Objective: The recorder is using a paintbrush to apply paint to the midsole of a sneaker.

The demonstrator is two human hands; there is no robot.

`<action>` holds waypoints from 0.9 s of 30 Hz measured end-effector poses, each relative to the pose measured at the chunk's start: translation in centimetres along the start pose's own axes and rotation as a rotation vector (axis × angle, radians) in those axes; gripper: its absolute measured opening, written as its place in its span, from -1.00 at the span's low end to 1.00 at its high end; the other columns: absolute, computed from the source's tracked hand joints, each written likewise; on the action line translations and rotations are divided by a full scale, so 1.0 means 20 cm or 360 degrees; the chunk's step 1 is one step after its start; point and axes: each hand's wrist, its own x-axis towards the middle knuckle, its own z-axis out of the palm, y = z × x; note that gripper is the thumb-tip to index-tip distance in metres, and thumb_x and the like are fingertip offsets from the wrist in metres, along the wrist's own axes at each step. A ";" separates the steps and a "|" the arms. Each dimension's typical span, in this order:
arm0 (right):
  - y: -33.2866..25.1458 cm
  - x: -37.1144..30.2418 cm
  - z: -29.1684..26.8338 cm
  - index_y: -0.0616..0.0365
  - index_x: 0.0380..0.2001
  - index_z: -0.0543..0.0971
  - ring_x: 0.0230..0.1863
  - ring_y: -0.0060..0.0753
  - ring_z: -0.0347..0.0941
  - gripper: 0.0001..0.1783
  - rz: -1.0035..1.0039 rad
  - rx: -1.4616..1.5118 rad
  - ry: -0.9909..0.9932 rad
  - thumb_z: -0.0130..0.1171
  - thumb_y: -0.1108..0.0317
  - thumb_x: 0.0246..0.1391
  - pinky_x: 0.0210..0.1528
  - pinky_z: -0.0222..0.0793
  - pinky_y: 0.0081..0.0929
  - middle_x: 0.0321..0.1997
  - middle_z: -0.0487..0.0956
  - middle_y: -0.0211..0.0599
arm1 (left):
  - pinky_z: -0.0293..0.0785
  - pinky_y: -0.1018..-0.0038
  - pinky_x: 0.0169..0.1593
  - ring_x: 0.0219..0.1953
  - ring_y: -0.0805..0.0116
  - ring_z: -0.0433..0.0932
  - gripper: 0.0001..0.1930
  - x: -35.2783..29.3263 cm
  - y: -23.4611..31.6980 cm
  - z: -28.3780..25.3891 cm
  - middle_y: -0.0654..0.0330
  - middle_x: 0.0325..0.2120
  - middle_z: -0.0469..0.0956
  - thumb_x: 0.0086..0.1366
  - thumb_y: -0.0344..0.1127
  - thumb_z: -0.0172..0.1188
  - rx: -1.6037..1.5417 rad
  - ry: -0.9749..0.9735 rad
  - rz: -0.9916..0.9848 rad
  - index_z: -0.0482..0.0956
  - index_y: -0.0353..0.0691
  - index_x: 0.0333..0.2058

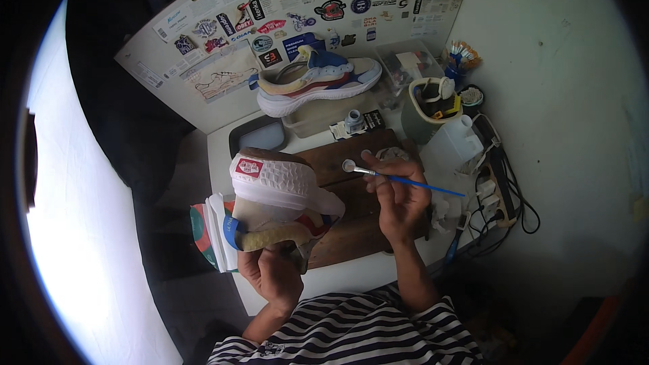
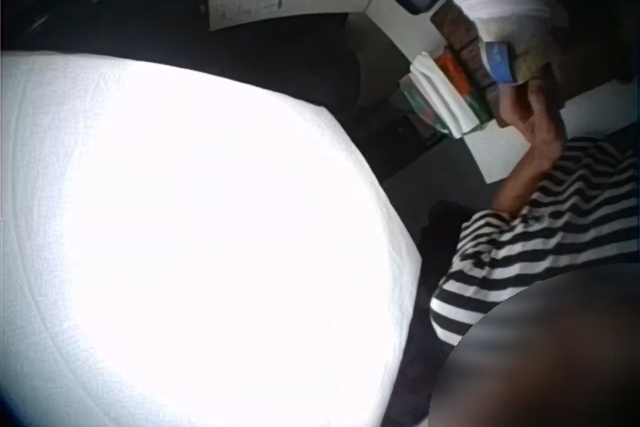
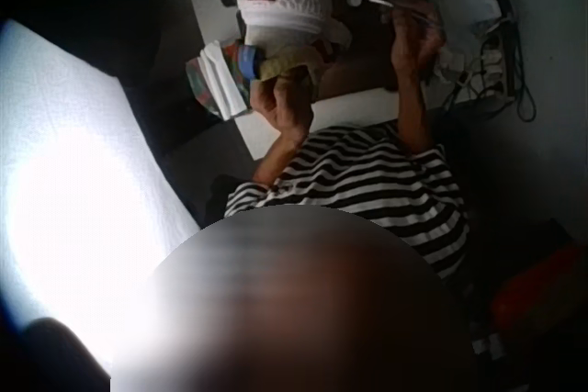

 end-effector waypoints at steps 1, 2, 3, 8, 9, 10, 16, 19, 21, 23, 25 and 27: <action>-0.07 0.01 0.03 0.31 -0.27 0.45 -0.46 -0.52 0.49 -0.92 -0.0148 0.0225 -0.0060 0.09 0.58 0.15 0.17 0.46 -0.01 -0.33 0.57 -0.11 | 0.55 0.44 -0.14 -0.26 0.35 0.62 -0.76 0.01 0.01 0.01 0.05 -0.19 0.60 0.39 -0.45 0.03 0.0003 0.0007 0.0009 0.47 -0.40 -0.03; -0.14 0.02 0.06 0.31 -0.27 0.45 -0.46 -0.52 0.49 -0.92 -0.0149 0.0232 -0.0067 0.09 0.58 0.15 0.17 0.46 -0.01 -0.33 0.57 -0.11 | 0.49 0.51 -0.19 -0.30 0.43 0.56 -0.74 0.02 0.01 0.02 0.09 -0.22 0.59 0.36 -0.45 0.01 0.0016 -0.0004 -0.0013 0.47 -0.44 -0.03; -0.20 0.03 0.09 0.29 -0.30 0.44 -0.47 -0.51 0.48 -0.93 -0.0247 0.0298 -0.0212 0.08 0.58 0.13 0.23 0.35 0.15 -0.35 0.57 -0.08 | 0.44 0.58 -0.24 -0.35 0.52 0.51 -0.71 0.03 0.03 0.03 0.12 -0.26 0.58 0.34 -0.45 -0.01 0.0025 -0.0020 -0.0041 0.48 -0.48 -0.02; -0.27 0.03 0.18 0.27 -0.32 0.45 -0.49 -0.44 0.48 -0.85 -0.0596 0.0174 -0.0554 0.16 0.60 0.01 0.28 0.14 0.45 -0.44 0.58 -0.06 | 0.42 0.62 -0.25 -0.37 0.56 0.48 -0.68 0.03 0.03 0.06 0.17 -0.32 0.58 0.34 -0.45 -0.03 0.0042 -0.0036 -0.0045 0.47 -0.50 0.00; -0.28 0.03 0.19 0.27 -0.32 0.45 -0.49 -0.44 0.48 -0.85 -0.0600 0.0172 -0.0553 0.16 0.60 0.01 0.28 0.14 0.45 -0.44 0.58 -0.06 | 0.41 0.64 -0.26 -0.38 0.58 0.47 -0.68 0.04 0.03 0.06 0.19 -0.34 0.58 0.34 -0.44 -0.03 0.0100 -0.0003 -0.0005 0.47 -0.51 0.00; -0.29 0.04 0.20 0.25 -0.32 0.41 -0.50 -0.45 0.47 -0.86 -0.0625 0.0091 -0.0600 0.12 0.61 0.03 0.28 0.10 0.51 -0.45 0.54 -0.10 | 0.41 0.64 -0.26 -0.38 0.58 0.47 -0.68 0.04 0.03 0.06 0.19 -0.34 0.58 0.34 -0.44 -0.03 0.0098 -0.0005 -0.0003 0.47 -0.51 0.00; -0.33 0.03 0.23 0.24 -0.32 0.39 -0.49 -0.44 0.49 -0.87 -0.0653 -0.0042 -0.0659 0.09 0.61 0.06 0.29 0.05 0.55 -0.45 0.52 -0.13 | 0.36 0.68 -0.32 -0.45 0.64 0.41 -0.69 0.03 0.04 0.05 0.21 -0.37 0.57 0.37 -0.40 -0.01 0.0147 -0.0152 -0.0037 0.47 -0.50 -0.01; -0.33 0.03 0.23 0.24 -0.32 0.40 -0.49 -0.43 0.51 -0.88 -0.0651 -0.0053 -0.0675 0.09 0.60 0.06 0.29 0.05 0.54 -0.45 0.53 -0.12 | 0.34 0.70 -0.33 -0.44 0.64 0.41 -0.69 0.03 0.05 0.06 0.21 -0.36 0.57 0.38 -0.37 0.00 0.0032 -0.0117 -0.0095 0.47 -0.50 -0.02; -0.33 0.03 0.23 0.24 -0.32 0.41 -0.48 -0.43 0.51 -0.88 -0.0652 -0.0059 -0.0680 0.10 0.60 0.06 0.29 0.05 0.53 -0.44 0.54 -0.11 | 0.29 0.73 -0.39 -0.49 0.67 0.37 -0.69 0.03 0.05 0.07 0.24 -0.40 0.55 0.39 -0.36 -0.01 0.0050 -0.0125 -0.0088 0.47 -0.49 -0.02; -0.33 0.02 0.24 0.24 -0.32 0.41 -0.49 -0.42 0.52 -0.89 -0.0630 -0.0059 -0.0655 0.11 0.59 0.07 0.30 0.04 0.53 -0.45 0.55 -0.10 | 0.29 0.73 -0.39 -0.50 0.68 0.37 -0.69 0.03 0.04 0.07 0.25 -0.41 0.55 0.39 -0.36 0.00 0.0068 -0.0120 -0.0065 0.47 -0.49 -0.02; -0.33 0.02 0.24 0.24 -0.32 0.41 -0.49 -0.43 0.51 -0.89 -0.0630 -0.0065 -0.0659 0.11 0.58 0.07 0.30 0.04 0.53 -0.46 0.55 -0.10 | 0.28 0.73 -0.40 -0.50 0.68 0.37 -0.68 0.03 0.03 0.07 0.25 -0.42 0.55 0.39 -0.36 0.00 0.0085 -0.0115 -0.0039 0.47 -0.49 -0.02; -0.33 0.02 0.24 0.24 -0.33 0.41 -0.49 -0.43 0.51 -0.89 -0.0632 -0.0074 -0.0662 0.12 0.58 0.07 0.30 0.04 0.53 -0.46 0.54 -0.10 | 0.30 0.72 -0.38 -0.48 0.67 0.39 -0.69 0.03 0.02 0.08 0.24 -0.40 0.55 0.39 -0.37 0.00 0.0109 -0.0046 0.0005 0.47 -0.50 -0.01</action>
